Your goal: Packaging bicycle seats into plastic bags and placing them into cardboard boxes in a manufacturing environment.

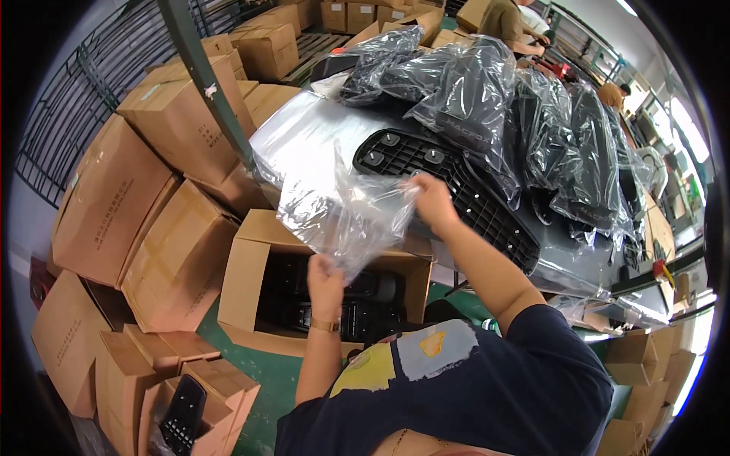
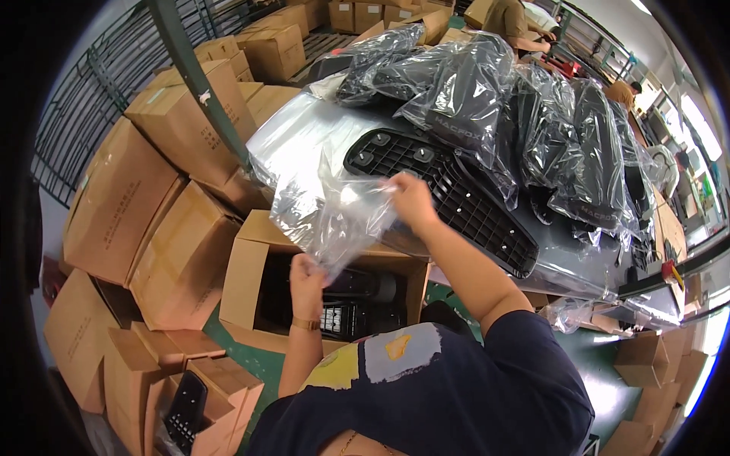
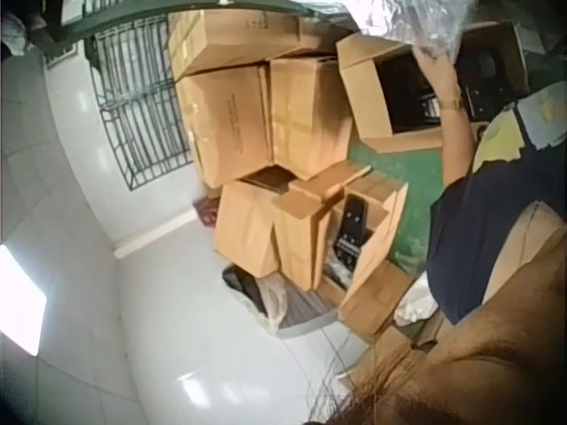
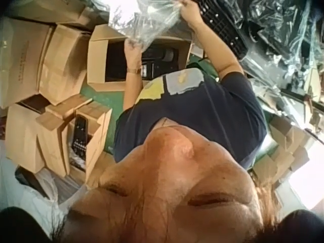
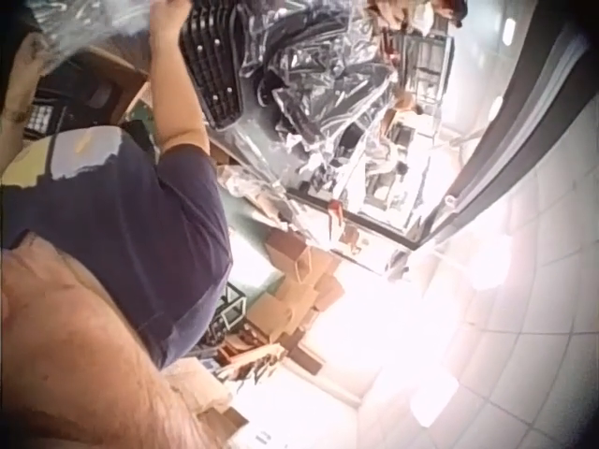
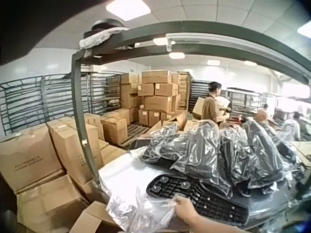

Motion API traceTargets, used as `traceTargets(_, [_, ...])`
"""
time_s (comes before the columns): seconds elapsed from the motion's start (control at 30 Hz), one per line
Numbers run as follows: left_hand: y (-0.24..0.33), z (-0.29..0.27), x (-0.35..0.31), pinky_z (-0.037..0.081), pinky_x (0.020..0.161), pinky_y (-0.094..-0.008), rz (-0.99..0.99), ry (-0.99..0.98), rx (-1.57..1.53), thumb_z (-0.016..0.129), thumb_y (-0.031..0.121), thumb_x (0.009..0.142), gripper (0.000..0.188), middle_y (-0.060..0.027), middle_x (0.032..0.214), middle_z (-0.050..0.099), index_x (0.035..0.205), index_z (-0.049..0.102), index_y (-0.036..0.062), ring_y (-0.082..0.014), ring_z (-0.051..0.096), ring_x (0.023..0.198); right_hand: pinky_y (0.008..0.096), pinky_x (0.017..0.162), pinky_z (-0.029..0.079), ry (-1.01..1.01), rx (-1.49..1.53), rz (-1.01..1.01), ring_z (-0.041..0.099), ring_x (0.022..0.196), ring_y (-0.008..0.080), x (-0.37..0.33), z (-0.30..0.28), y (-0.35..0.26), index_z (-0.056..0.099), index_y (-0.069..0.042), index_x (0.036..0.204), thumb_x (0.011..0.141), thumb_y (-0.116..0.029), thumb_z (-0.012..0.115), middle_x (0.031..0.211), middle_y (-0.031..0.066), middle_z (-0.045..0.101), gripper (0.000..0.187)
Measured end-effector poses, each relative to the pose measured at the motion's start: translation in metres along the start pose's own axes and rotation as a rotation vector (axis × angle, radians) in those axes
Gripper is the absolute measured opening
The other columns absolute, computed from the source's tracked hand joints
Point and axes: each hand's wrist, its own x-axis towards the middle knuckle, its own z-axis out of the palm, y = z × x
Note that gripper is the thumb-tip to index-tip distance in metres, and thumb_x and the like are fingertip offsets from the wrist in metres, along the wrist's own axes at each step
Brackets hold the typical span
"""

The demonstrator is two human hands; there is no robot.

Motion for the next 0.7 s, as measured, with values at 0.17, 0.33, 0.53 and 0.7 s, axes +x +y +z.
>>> traceTargets(0.17, [-0.072,-0.071,0.012,0.037,0.042,-0.0201,-0.103,0.345,0.331,0.057,0.021,0.086,0.015,-0.0004,0.073,0.047,0.085,0.047,0.0094,-0.0069,0.040,0.051,0.0178,0.039,0.031,-0.563,0.533,0.524,0.041,0.044,0.0037,0.007,0.011,-0.022,0.058,-0.008,0.094,0.087,-0.015,0.057,0.071,0.0035,0.062,0.010])
traceTargets(0.33, [-0.061,-0.091,0.052,0.044,0.047,-0.0180,-0.454,-0.081,-1.176,0.047,0.029,0.093,0.025,-0.0030,0.081,0.055,0.104,0.052,0.0067,-0.0075,0.046,0.057,0.0271,0.045,0.043,-0.798,-0.273,0.044,0.054,0.049,0.0133,0.080,0.030,-0.016,0.059,-0.006,0.080,0.088,-0.033,0.054,0.067,0.0053,0.061,0.028])
traceTargets(0.53, [0.168,0.028,0.094,0.051,0.077,-0.0426,1.201,0.187,-0.496,0.052,0.033,0.087,0.033,-0.0114,0.092,0.065,0.104,0.059,0.0063,-0.0252,0.063,0.082,0.0392,0.070,0.048,-0.251,-0.287,-1.268,0.060,0.078,0.0338,0.150,0.034,-0.186,0.063,-0.004,0.088,0.086,-0.029,0.053,0.088,0.0170,0.063,0.027])
traceTargets(0.7, [0.075,0.053,0.136,0.038,0.093,-0.0371,1.152,0.234,0.908,0.053,0.019,0.084,0.039,-0.0194,0.112,0.052,0.117,0.049,-0.0019,-0.0312,0.048,0.106,0.0380,0.071,0.049,0.212,-0.391,-1.536,0.060,0.086,0.0287,0.216,0.029,-0.147,0.059,-0.005,0.102,0.083,-0.020,0.055,0.112,0.0136,0.057,0.024])
